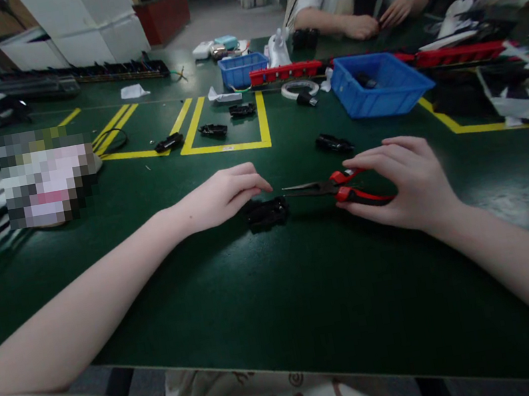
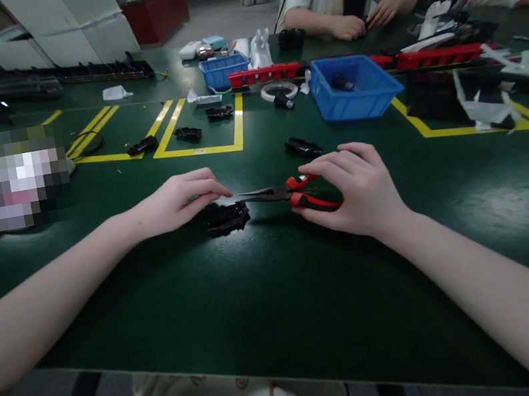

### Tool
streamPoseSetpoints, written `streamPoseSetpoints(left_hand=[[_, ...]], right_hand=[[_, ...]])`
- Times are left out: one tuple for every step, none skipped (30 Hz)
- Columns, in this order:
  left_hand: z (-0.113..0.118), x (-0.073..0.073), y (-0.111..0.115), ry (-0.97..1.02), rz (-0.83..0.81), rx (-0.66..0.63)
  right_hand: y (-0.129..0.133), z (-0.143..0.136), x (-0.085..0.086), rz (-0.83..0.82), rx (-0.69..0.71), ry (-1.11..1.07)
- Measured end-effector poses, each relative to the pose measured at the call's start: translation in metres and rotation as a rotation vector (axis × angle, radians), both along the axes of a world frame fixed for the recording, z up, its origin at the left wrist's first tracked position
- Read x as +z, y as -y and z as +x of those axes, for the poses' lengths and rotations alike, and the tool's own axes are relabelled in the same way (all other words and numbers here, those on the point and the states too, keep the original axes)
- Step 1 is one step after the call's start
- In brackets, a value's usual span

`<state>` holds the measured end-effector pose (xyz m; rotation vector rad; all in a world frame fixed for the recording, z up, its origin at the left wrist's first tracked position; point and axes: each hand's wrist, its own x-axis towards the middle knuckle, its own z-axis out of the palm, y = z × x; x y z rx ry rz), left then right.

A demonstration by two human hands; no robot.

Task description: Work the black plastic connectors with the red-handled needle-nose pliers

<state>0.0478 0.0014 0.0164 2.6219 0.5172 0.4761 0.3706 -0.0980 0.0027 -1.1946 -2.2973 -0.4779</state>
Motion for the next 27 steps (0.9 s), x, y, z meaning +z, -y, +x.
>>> streamPoseSetpoints(left_hand=[[0.0003, -0.0009, -0.0002, 0.021, -0.007, 0.001], [0.0011, -0.0018, 0.0001, 0.049, -0.025, 0.01], [0.002, -0.0027, 0.0007, 0.084, -0.054, 0.026], [0.0032, -0.0036, 0.0014, 0.117, -0.091, 0.045], [0.0044, -0.0046, 0.0021, 0.143, -0.132, 0.061], [0.0055, -0.0055, 0.0028, 0.159, -0.173, 0.07], [0.0064, -0.0065, 0.0033, 0.166, -0.208, 0.071], [0.0071, -0.0074, 0.0036, 0.166, -0.234, 0.065], [0.0075, -0.0081, 0.0038, 0.162, -0.25, 0.056], [0.0078, -0.0087, 0.0039, 0.157, -0.261, 0.047], [0.0079, -0.0089, 0.004, 0.152, -0.269, 0.041], [0.008, -0.0087, 0.0042, 0.148, -0.276, 0.037], [0.0081, -0.0082, 0.0046, 0.145, -0.281, 0.036], [0.0082, -0.0074, 0.0051, 0.147, -0.284, 0.036], [0.0083, -0.0063, 0.0057, 0.154, -0.282, 0.036], [0.0084, -0.0051, 0.0063, 0.166, -0.274, 0.036], [0.0085, -0.0041, 0.0069, 0.18, -0.263, 0.037], [0.0086, -0.0032, 0.0074, 0.193, -0.251, 0.038], [0.0087, -0.0027, 0.0078, 0.202, -0.244, 0.038], [0.0089, -0.0025, 0.008, 0.205, -0.245, 0.04], [0.009, -0.0026, 0.0081, 0.2, -0.252, 0.041], [0.0091, -0.0028, 0.0082, 0.193, -0.265, 0.044], [0.0092, -0.0031, 0.0082, 0.186, -0.279, 0.046], [0.0093, -0.0034, 0.0082, 0.182, -0.292, 0.048], [0.0095, -0.0036, 0.0083, 0.183, -0.301, 0.052], [0.0096, -0.0036, 0.0085, 0.193, -0.307, 0.059], [0.0099, -0.0036, 0.0088, 0.21, -0.313, 0.069]], right_hand=[[-0.0004, 0.0, -0.0004, 0.005, 0.005, 0.003], [-0.0008, 0.0001, -0.0008, 0.01, 0.01, 0.005], [-0.0011, 0.0002, -0.001, 0.014, 0.014, 0.007], [-0.0013, 0.0002, -0.0011, 0.015, 0.018, 0.008], [-0.0014, 0.0001, -0.0011, 0.013, 0.019, 0.008], [-0.0014, 0.0, -0.0008, 0.009, 0.018, 0.008], [-0.0013, -0.0001, -0.0005, 0.003, 0.016, 0.009], [-0.0011, -0.0003, -0.0001, -0.004, 0.014, 0.011], [-0.0009, -0.0005, 0.0002, -0.007, 0.014, 0.014], [-0.0007, -0.0006, 0.0005, -0.008, 0.016, 0.018], [-0.0008, -0.0007, 0.0006, -0.009, 0.018, 0.024], [-0.001, -0.0007, 0.0006, -0.007, 0.021, 0.031], [-0.0014, -0.0007, 0.0004, 0.002, 0.027, 0.038], [-0.0019, -0.0006, 0.0002, 0.015, 0.034, 0.046], [-0.0024, -0.0005, -0.0001, 0.025, 0.036, 0.055], [-0.0029, -0.0005, -0.0003, 0.037, 0.039, 0.061], [-0.0032, -0.0005, -0.0004, 0.047, 0.04, 0.066], [-0.0033, -0.0007, -0.0004, 0.053, 0.044, 0.069], [-0.0031, -0.001, -0.0003, 0.048, 0.043, 0.069], [-0.0027, -0.0014, 0.0, 0.039, 0.043, 0.064], [-0.0023, -0.0017, 0.0003, 0.029, 0.042, 0.058], [-0.0019, -0.0019, 0.0006, 0.018, 0.037, 0.052], [-0.0016, -0.0018, 0.0007, 0.005, 0.023, 0.048], [-0.0017, -0.0013, 0.0007, 0.001, 0.006, 0.045], [-0.0019, -0.0005, 0.0006, 0.005, -0.01, 0.044], [-0.0024, 0.0006, 0.0003, 0.018, -0.022, 0.045], [-0.0029, 0.0018, 0.0, 0.028, -0.037, 0.041]])
